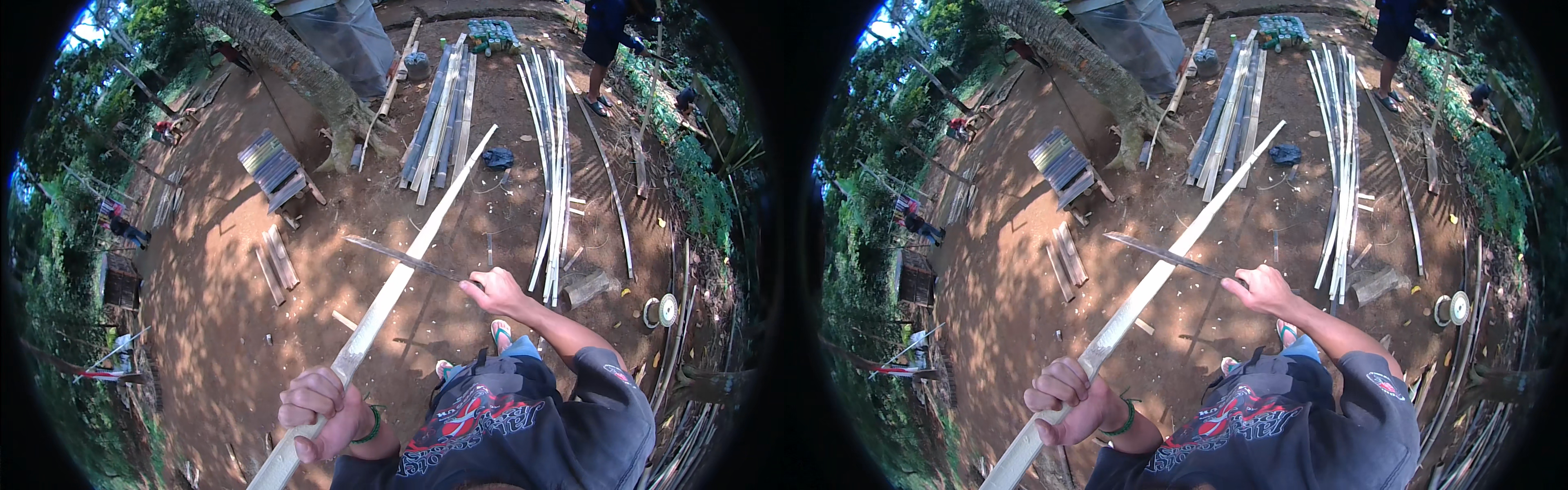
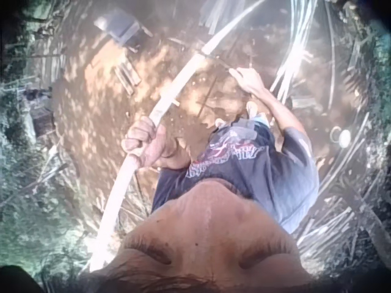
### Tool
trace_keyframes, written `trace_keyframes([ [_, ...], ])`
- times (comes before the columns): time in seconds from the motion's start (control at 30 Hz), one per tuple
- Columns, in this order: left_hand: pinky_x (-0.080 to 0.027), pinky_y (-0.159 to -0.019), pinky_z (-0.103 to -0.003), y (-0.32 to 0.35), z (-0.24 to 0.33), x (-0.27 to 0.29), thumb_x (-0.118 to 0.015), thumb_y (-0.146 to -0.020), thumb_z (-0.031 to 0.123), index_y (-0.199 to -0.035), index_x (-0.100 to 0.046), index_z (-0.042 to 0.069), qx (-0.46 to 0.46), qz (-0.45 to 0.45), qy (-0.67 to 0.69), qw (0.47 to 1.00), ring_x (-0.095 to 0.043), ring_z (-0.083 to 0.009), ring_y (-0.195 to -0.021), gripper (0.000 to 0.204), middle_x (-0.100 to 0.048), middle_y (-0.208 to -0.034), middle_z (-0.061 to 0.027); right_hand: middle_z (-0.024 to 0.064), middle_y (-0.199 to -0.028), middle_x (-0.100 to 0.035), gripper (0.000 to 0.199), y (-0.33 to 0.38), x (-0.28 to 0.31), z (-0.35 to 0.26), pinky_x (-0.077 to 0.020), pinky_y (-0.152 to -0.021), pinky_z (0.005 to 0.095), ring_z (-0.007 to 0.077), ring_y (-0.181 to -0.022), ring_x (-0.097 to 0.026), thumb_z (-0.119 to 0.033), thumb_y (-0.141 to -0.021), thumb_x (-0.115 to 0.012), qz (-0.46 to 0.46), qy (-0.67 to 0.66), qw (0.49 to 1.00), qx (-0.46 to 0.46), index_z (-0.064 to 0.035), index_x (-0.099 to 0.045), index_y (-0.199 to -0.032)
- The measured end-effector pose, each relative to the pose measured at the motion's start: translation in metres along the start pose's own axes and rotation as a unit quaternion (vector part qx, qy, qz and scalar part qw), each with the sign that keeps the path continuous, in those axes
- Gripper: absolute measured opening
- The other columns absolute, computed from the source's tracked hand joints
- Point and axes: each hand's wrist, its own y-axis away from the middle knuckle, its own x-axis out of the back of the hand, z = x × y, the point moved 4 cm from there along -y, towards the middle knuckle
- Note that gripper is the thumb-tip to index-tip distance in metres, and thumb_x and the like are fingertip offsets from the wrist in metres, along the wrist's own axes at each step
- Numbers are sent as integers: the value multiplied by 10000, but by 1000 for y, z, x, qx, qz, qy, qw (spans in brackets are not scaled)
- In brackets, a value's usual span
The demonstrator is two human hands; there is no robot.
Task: The person sits on the ground and uses a machete to shave and shape a long, thin piece of bamboo. They hold the bamboo with one hand and repeatedly strike it with the machete to smooth the surface and create a tapered point.
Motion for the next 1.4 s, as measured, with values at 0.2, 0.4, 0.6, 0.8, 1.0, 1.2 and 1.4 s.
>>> trace_keyframes([
  [0.2,-196,-350,-226,-10,7,-19,-633,-865,295,-508,-261,137,5,-186,110,976,-291,-83,-329,539,-335,-395,25,202,-545,-562,502,16,53,-80,-454,-546,475,399,-546,-595,-471,-930,-573,-86,-32,984,153,-7,-670,-763],
  [0.4,-180,-368,-245,-27,17,-52,-601,-947,307,-514,-299,123,28,-418,228,879,-297,-98,-334,558,-323,-425,20,244,-583,-578,617,4,74,34,-475,-570,459,393,-592,-640,-524,-967,-480,-10,5,999,-40,36,-694,-823],
  [0.6,-221,-404,-289,-35,35,-72,-524,-956,318,-553,-319,157,63,-421,210,880,-316,-123,-403,479,-306,-523,26,233,-549,-515,569,27,75,-15,-431,-549,450,392,-526,-571,-460,-974,-506,-46,-41,998,-4,47,-640,-752],
  [0.8,-213,-376,-299,-39,28,-92,-501,-912,194,-512,-295,169,67,-484,335,806,-356,-118,-378,451,-319,-505,29,220,-535,-494,493,55,84,-60,-403,-519,460,406,-508,-511,-409,-968,-540,-75,-49,985,147,4,-593,-705],
  [1.0,-210,-380,-287,-38,27,-103,-465,-928,158,-510,-302,177,64,-512,339,786,-347,-113,-380,449,-294,-506,41,227,-564,-515,503,64,77,-31,-419,-543,455,417,-542,-544,-407,-995,-488,-38,-98,994,-10,22,-626,-770],
  [1.2,-205,-381,-278,-46,27,-103,-479,-959,154,-506,-283,195,41,-427,282,858,-339,-98,-382,495,-275,-508,57,245,-559,-490,511,50,63,13,-415,-536,448,388,-506,-526,-401,-977,-504,43,-133,988,-59,54,-619,-776],
  [1.4,-208,-386,-281,-50,21,-109,-465,-969,145,-515,-317,189,37,-471,323,820,-360,-109,-388,480,-306,-510,47,245,-585,-545,555,62,77,-25,-465,-588,450,374,-548,-605,-449,-977,-500,12,-57,998,36,56,-684,-839],
])
